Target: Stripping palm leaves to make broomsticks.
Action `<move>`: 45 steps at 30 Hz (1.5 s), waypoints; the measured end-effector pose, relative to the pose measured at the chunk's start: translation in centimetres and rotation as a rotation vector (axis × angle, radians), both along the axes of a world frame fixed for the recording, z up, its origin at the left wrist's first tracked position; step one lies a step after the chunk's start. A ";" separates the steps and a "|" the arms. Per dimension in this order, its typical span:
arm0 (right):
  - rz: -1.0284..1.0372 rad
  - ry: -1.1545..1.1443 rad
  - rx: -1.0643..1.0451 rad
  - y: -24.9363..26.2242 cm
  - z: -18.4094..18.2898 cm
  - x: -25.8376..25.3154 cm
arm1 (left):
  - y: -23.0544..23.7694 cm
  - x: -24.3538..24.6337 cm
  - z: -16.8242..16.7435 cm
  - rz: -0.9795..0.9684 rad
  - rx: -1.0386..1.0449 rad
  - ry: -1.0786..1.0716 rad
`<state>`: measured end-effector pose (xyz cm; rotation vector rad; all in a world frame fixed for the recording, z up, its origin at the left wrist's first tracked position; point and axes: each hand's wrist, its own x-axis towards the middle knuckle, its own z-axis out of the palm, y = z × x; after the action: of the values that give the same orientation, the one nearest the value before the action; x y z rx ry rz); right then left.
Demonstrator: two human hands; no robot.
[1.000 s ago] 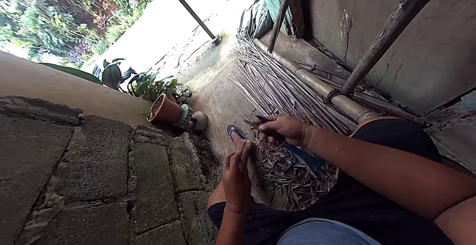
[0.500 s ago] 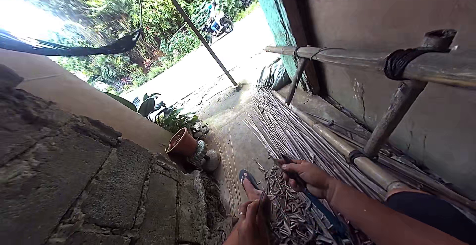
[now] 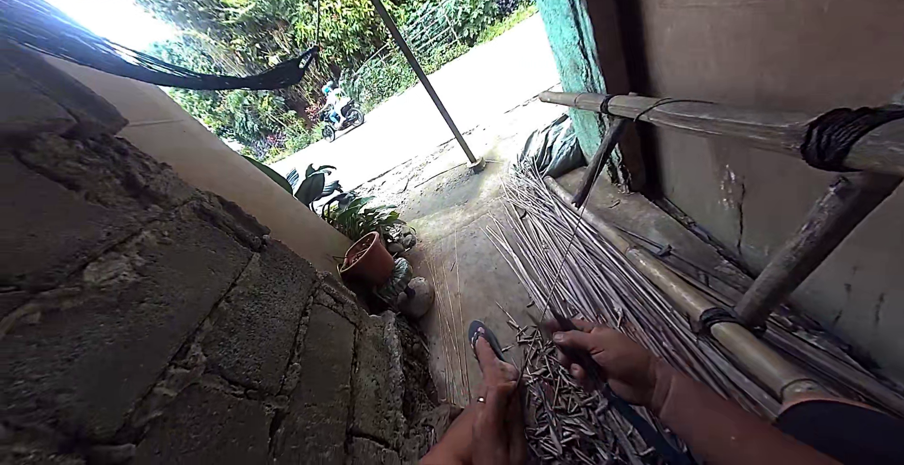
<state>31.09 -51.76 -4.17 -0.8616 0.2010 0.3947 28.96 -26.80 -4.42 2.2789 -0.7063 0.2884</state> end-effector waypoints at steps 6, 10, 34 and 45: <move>0.056 -0.075 -0.010 0.7 -0.6 -0.2 | -0.3 -0.1 0.5 0.011 -0.059 0.082; -0.254 0.037 0.080 -3.5 -0.1 1.9 | 0.1 -0.6 0.4 -0.064 -0.119 0.088; 0.055 -0.171 0.047 -0.6 0.3 0.1 | -0.7 -0.1 2.7 -0.126 -0.745 0.953; 0.000 -0.122 -0.012 0.1 0.2 0.0 | -0.8 -0.2 2.0 -0.120 -0.237 0.490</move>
<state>31.05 -51.63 -3.99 -0.8942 0.0905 0.3403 28.79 -27.62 -2.39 1.9607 -0.5159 -0.2290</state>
